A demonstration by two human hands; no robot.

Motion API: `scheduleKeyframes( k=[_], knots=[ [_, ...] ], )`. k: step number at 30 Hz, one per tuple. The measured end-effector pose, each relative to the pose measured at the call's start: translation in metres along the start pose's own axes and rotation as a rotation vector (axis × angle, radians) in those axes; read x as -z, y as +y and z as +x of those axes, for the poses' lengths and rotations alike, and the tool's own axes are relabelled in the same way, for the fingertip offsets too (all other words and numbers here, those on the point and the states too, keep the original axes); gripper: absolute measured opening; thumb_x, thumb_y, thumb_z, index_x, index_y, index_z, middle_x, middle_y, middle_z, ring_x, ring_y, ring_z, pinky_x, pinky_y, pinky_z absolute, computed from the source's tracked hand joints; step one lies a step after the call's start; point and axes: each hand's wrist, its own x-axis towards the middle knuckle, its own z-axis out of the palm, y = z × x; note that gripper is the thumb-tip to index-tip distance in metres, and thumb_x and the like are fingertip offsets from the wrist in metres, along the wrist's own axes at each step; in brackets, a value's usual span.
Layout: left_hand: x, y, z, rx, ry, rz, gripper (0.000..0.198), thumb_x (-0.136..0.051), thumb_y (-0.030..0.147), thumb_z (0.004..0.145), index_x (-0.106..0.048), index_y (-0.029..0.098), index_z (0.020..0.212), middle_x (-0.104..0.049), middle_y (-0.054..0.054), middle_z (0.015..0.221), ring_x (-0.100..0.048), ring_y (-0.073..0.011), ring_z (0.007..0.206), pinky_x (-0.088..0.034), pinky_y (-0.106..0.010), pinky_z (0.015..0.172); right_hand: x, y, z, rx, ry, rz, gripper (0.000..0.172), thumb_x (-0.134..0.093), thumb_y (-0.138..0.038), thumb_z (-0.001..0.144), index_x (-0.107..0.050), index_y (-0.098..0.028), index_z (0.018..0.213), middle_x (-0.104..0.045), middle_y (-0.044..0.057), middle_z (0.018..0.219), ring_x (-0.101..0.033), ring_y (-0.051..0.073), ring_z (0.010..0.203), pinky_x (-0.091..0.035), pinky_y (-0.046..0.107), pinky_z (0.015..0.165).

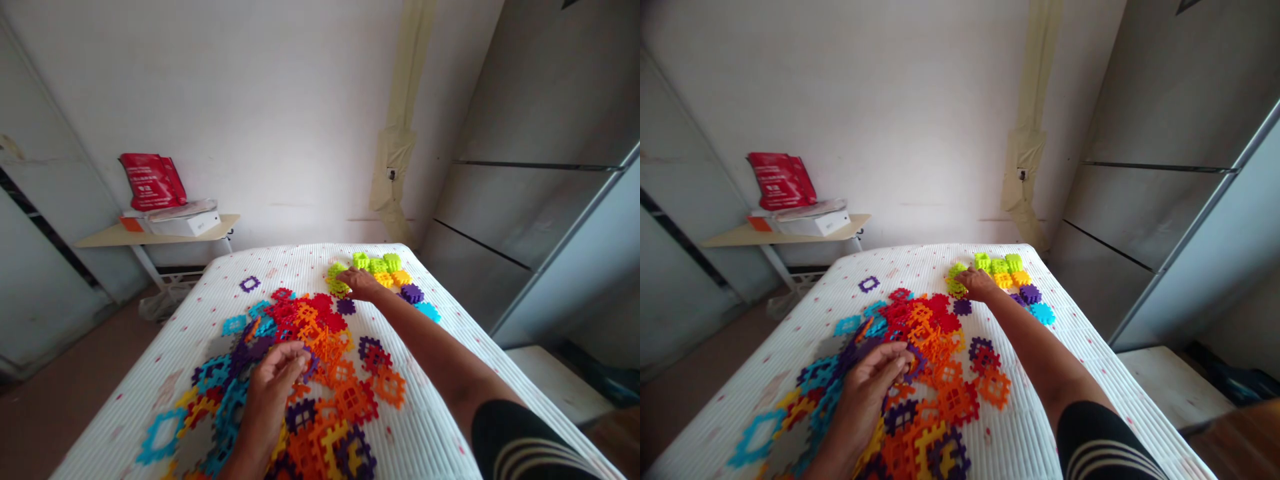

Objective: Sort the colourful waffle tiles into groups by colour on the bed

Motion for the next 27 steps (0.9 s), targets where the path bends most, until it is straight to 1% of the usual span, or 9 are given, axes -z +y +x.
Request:
scheduleKeyframes(
  k=[6,9,15,19,21,24,27],
  knots=[
    [-0.001,0.002,-0.001,0.019,-0.002,0.020,0.042,-0.069,0.046,0.064,-0.064,0.017,0.094,-0.069,-0.005,0.082,-0.060,-0.0171,0.075,-0.048,-0.025,0.066,0.000,0.000,0.005,0.065,-0.031,-0.032,0.048,-0.063,-0.022,0.075,-0.054,-0.017,0.122,-0.059,0.012,0.119,-0.049,0.028,0.109,-0.041,0.037,0.085],
    [-0.002,0.003,-0.002,0.032,0.003,0.028,0.043,-0.070,0.047,0.063,-0.064,0.016,0.092,-0.068,-0.005,0.081,-0.060,-0.0173,0.074,-0.047,-0.025,0.063,0.000,0.001,0.005,0.079,-0.030,-0.026,0.046,-0.062,-0.023,0.076,-0.055,-0.017,0.121,-0.059,0.012,0.119,-0.049,0.028,0.109,-0.040,0.037,0.085],
    [-0.001,0.001,-0.001,0.022,-0.007,0.026,0.040,-0.070,0.046,0.064,-0.064,0.017,0.091,-0.068,-0.004,0.081,-0.060,-0.0162,0.074,-0.046,-0.023,0.064,-0.003,0.001,0.006,0.068,-0.021,-0.056,0.041,-0.059,-0.023,0.077,-0.056,-0.017,0.118,-0.061,0.011,0.116,-0.051,0.026,0.106,-0.040,0.035,0.083],
    [0.000,0.000,-0.001,0.031,-0.012,0.029,0.039,-0.069,0.045,0.066,-0.063,0.017,0.092,-0.068,-0.003,0.081,-0.059,-0.0155,0.074,-0.046,-0.023,0.064,-0.002,0.000,0.007,0.050,-0.003,-0.074,0.041,-0.059,-0.025,0.076,-0.057,-0.018,0.117,-0.061,0.011,0.115,-0.051,0.026,0.106,-0.039,0.036,0.083],
    [-0.001,0.000,-0.001,0.034,-0.015,0.026,0.039,-0.068,0.045,0.066,-0.063,0.017,0.093,-0.068,-0.003,0.082,-0.059,-0.0155,0.075,-0.046,-0.022,0.064,-0.001,-0.002,0.006,0.032,0.018,-0.071,0.043,-0.060,-0.030,0.076,-0.056,-0.019,0.118,-0.061,0.011,0.116,-0.051,0.026,0.105,-0.039,0.036,0.083],
    [-0.002,0.002,-0.002,0.030,-0.017,0.018,0.038,-0.069,0.045,0.066,-0.063,0.017,0.092,-0.068,-0.004,0.082,-0.058,-0.0154,0.075,-0.046,-0.023,0.065,-0.001,-0.006,0.004,0.001,0.029,-0.059,0.048,-0.060,-0.041,0.076,-0.055,-0.021,0.120,-0.060,0.010,0.115,-0.051,0.026,0.105,-0.039,0.036,0.084],
    [-0.002,0.002,-0.002,0.029,-0.010,0.017,0.038,-0.069,0.044,0.065,-0.063,0.016,0.090,-0.067,-0.004,0.080,-0.058,-0.0150,0.072,-0.046,-0.023,0.063,-0.003,-0.010,0.003,-0.028,0.026,-0.054,0.050,-0.060,-0.046,0.077,-0.056,-0.021,0.119,-0.061,0.010,0.114,-0.051,0.026,0.106,-0.038,0.036,0.084]
  ],
)
